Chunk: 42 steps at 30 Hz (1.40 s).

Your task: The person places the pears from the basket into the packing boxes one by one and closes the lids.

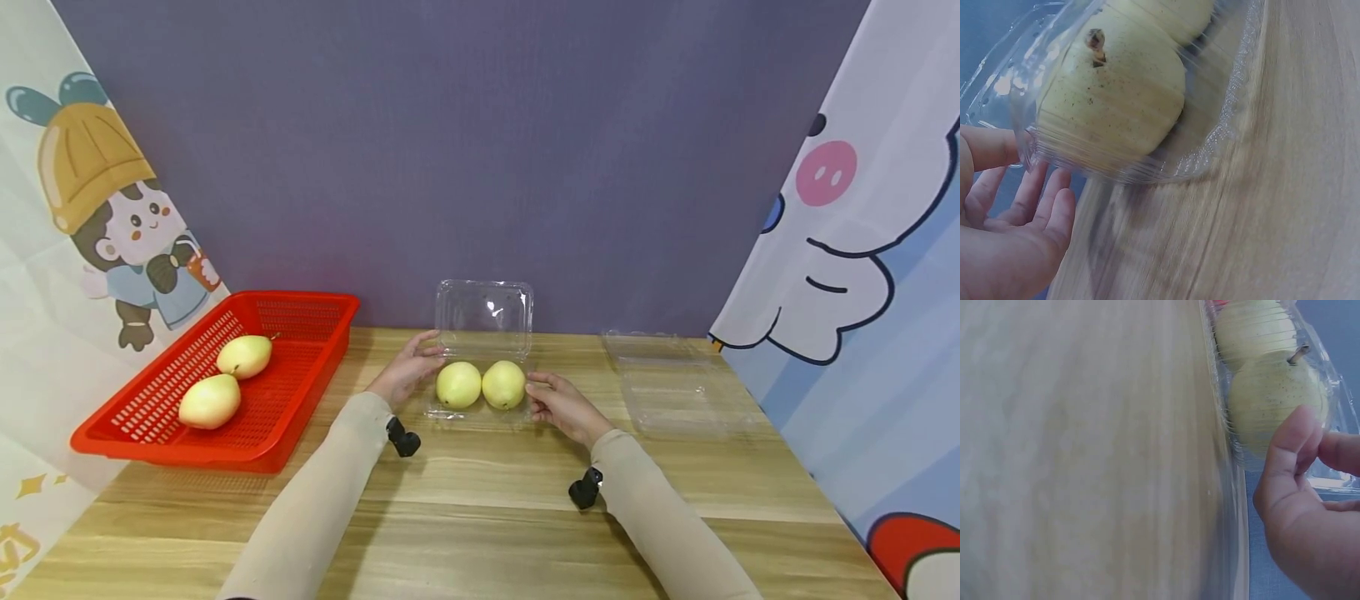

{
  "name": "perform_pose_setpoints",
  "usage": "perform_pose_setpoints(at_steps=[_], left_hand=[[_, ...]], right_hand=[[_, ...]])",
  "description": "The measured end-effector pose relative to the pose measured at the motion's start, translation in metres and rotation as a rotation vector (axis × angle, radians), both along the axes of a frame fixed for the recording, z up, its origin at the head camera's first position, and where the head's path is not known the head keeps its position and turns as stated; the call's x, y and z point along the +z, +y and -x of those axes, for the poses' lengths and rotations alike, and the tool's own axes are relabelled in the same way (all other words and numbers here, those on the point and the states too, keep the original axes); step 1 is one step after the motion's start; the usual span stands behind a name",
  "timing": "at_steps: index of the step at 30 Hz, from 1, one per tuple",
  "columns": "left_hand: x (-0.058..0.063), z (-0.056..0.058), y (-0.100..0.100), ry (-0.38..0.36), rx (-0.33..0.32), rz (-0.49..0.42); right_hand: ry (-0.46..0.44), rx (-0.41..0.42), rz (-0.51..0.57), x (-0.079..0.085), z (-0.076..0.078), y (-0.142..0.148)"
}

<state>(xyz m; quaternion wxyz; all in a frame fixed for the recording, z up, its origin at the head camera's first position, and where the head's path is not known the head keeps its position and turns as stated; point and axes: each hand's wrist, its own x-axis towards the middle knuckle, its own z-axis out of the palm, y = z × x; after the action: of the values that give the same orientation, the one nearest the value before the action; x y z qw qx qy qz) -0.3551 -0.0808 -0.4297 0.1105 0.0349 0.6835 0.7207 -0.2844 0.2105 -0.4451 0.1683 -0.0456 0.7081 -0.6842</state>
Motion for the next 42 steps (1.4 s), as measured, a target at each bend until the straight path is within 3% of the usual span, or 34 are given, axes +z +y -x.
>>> perform_pose_setpoints(at_steps=[11,17,28,34,42], left_hand=[[0.007,-0.003,-0.005,0.04,-0.013,0.02],[0.007,-0.004,-0.006,0.074,-0.005,-0.039],[0.012,-0.001,-0.007,0.037,-0.01,-0.076],[0.016,-0.001,-0.008,0.022,-0.021,-0.147],[0.017,-0.004,-0.012,0.015,-0.032,-0.136]], right_hand=[[0.0,0.017,-0.008,0.003,-0.002,0.0],[-0.003,0.011,-0.005,0.002,-0.001,0.0],[-0.003,0.022,-0.003,0.002,0.0,0.002],[-0.006,0.018,-0.007,0.002,-0.001,0.001],[-0.007,0.012,0.002,0.001,0.0,0.001]])
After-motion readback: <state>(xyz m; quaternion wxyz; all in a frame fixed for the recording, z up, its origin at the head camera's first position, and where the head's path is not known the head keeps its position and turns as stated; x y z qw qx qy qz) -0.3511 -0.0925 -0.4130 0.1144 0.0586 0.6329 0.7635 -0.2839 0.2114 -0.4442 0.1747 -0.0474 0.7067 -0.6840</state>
